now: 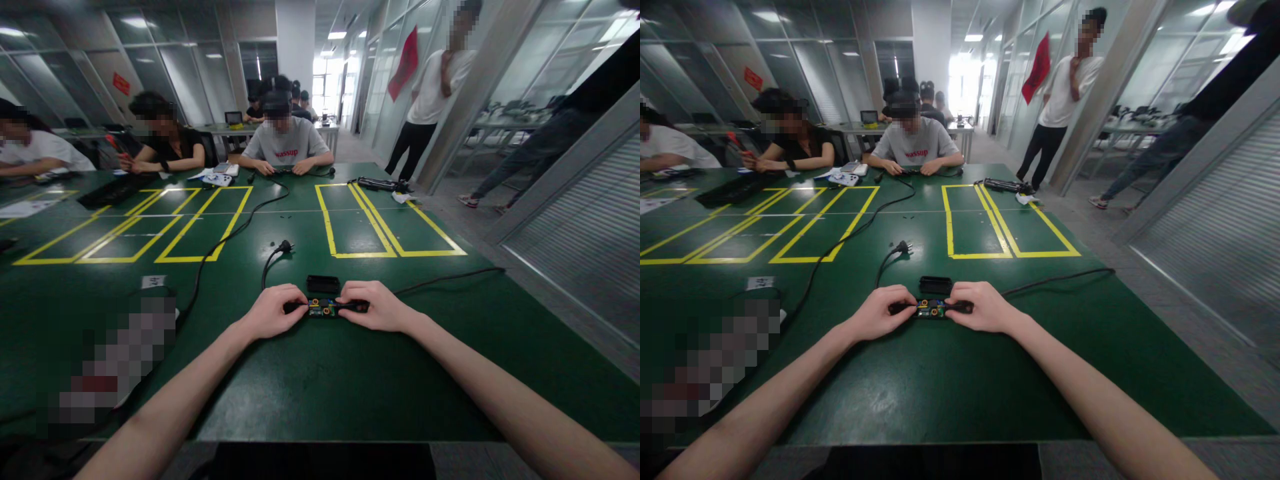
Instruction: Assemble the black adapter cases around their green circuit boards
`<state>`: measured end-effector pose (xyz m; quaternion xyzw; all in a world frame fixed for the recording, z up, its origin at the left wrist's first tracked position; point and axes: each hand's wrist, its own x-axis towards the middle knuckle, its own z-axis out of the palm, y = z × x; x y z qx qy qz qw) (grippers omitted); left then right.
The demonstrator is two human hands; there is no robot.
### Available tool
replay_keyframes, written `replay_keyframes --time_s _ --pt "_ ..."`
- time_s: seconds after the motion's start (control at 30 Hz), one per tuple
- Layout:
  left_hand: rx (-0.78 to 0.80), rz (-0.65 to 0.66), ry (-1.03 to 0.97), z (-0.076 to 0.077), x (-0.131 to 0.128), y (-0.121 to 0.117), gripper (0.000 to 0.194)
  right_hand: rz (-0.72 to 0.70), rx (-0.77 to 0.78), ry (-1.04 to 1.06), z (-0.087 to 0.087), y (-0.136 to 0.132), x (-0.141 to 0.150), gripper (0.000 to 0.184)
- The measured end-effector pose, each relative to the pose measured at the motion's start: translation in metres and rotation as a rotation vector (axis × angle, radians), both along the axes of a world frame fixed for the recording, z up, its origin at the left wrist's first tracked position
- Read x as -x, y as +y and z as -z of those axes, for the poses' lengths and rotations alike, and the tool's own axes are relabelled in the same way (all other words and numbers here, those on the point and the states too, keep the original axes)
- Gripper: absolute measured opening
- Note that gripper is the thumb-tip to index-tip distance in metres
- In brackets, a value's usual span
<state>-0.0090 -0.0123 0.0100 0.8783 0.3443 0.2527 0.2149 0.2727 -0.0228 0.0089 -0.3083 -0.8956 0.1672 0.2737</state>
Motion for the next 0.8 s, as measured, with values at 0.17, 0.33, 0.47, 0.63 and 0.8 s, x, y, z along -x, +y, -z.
replay_keyframes --time_s 0.17,0.33,0.47,0.63,0.8 --pt "0.007 -0.002 0.004 0.0009 0.0001 0.0022 0.019 0.002 -0.162 -0.096 0.0028 0.0002 0.0022 0.016" --pt "-0.019 0.01 -0.021 0.0015 0.0016 0.0037 0.017 0.001 -0.189 -0.156 0.0023 0.0004 0.0032 0.017" --pt "0.022 -0.036 -0.035 0.003 0.0019 0.0053 0.011 0.013 -0.214 -0.185 0.0015 0.003 0.0017 0.016" --pt "0.056 -0.059 -0.047 0.0045 0.0016 0.0077 0.015 0.034 -0.231 -0.216 0.0013 0.005 0.0 0.016" --pt "0.018 -0.054 -0.024 0.006 0.0015 0.008 0.018 0.006 -0.248 -0.268 -0.0027 0.0034 0.0 0.011"
